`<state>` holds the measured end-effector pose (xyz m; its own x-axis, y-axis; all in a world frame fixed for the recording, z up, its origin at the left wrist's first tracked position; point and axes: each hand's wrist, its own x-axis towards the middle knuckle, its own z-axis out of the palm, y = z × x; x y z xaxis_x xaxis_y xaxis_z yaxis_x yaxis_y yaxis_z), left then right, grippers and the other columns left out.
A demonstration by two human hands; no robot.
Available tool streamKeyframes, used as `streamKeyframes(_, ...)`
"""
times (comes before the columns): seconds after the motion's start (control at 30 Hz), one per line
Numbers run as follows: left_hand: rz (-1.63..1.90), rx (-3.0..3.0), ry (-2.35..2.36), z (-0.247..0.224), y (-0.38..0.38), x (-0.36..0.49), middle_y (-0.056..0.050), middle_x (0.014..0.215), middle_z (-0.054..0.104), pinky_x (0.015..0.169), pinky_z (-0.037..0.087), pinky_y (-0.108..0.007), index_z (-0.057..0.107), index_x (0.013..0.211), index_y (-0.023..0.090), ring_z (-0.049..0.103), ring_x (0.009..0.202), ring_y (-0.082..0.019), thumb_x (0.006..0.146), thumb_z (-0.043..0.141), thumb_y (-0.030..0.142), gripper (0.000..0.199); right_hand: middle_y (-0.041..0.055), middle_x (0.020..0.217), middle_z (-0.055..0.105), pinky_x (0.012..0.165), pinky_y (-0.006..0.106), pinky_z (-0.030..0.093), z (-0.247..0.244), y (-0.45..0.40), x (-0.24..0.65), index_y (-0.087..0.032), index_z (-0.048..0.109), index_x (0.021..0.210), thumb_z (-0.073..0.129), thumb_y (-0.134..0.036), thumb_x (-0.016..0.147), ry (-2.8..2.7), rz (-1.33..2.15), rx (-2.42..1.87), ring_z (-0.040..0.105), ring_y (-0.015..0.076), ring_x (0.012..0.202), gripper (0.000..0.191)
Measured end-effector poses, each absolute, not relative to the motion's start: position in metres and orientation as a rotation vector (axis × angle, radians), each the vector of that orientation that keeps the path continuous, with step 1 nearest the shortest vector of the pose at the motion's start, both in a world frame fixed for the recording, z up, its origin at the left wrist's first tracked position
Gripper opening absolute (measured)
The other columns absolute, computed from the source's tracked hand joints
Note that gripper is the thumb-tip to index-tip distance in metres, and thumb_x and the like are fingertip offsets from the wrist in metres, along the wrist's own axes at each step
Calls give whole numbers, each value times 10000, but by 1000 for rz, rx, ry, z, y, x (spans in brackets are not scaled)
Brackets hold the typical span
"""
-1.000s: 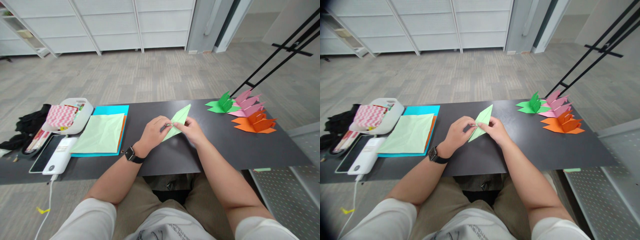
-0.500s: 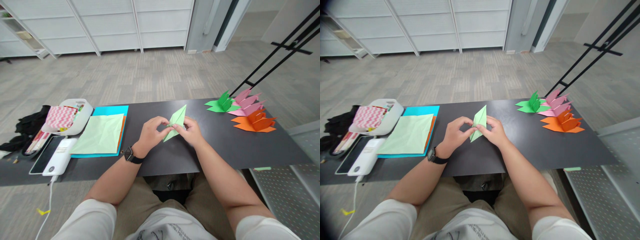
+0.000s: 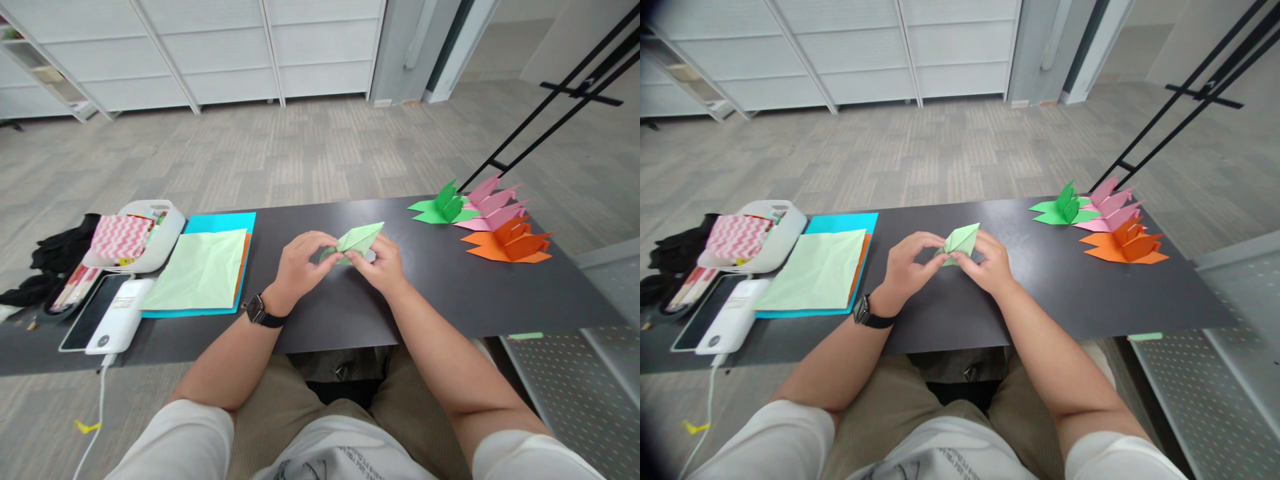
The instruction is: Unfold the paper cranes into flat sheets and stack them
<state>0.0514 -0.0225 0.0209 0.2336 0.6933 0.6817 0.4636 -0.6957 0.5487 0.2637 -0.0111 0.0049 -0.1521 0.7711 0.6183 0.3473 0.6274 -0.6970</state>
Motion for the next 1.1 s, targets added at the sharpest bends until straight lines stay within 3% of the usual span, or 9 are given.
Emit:
streamKeyframes(0.2, 1419, 2321, 1144, 19, -23, 52, -57, 1008, 834, 949, 615, -378, 742, 981, 230, 786, 985, -207, 978, 753, 357, 128, 56, 947, 817, 878, 431, 620, 6, -10, 261, -279, 812, 908, 767, -448, 914, -1699, 496, -965, 752, 266, 870, 174)
streamKeyframes(0.43, 1482, 2246, 1263, 17, -29, 51, -61, 1051, 832, 953, 624, -347, 750, 1100, 222, 792, 985, -194, 994, 633, 234, 158, 56, 911, 799, 847, 422, 618, 3, -11, 262, -287, 807, 903, 740, -399, 926, -1681, 419, -984, 733, 260, 854, 132)
streamKeyframes(0.63, 1583, 2323, 1098, 15, -26, 51, -34, 1006, 826, 946, 619, -343, 729, 1124, 232, 788, 956, -189, 938, 725, 184, 192, 48, 882, 772, 827, 449, 595, 4, -13, 262, -312, 796, 888, 767, -359, 931, -1701, 455, -881, 706, 257, 826, 69)
streamKeyframes(0.77, 1555, 2358, 1102, 15, -23, 51, -24, 984, 827, 950, 619, -357, 758, 1047, 252, 786, 971, -193, 960, 742, 199, 103, 48, 907, 773, 849, 466, 598, 7, -14, 262, -317, 786, 915, 777, -361, 917, -1738, 440, -866, 708, 260, 853, 45)
streamKeyframes(1.1, 1487, 2395, 967, 17, -19, 48, 1, 987, 832, 1144, 574, -459, 778, 951, 264, 783, 969, -167, 993, 707, 189, 112, 70, 946, 775, 910, 507, 590, 4, -10, 267, -313, 790, 945, 778, -505, 955, -1733, 328, -777, 745, 293, 968, 192)
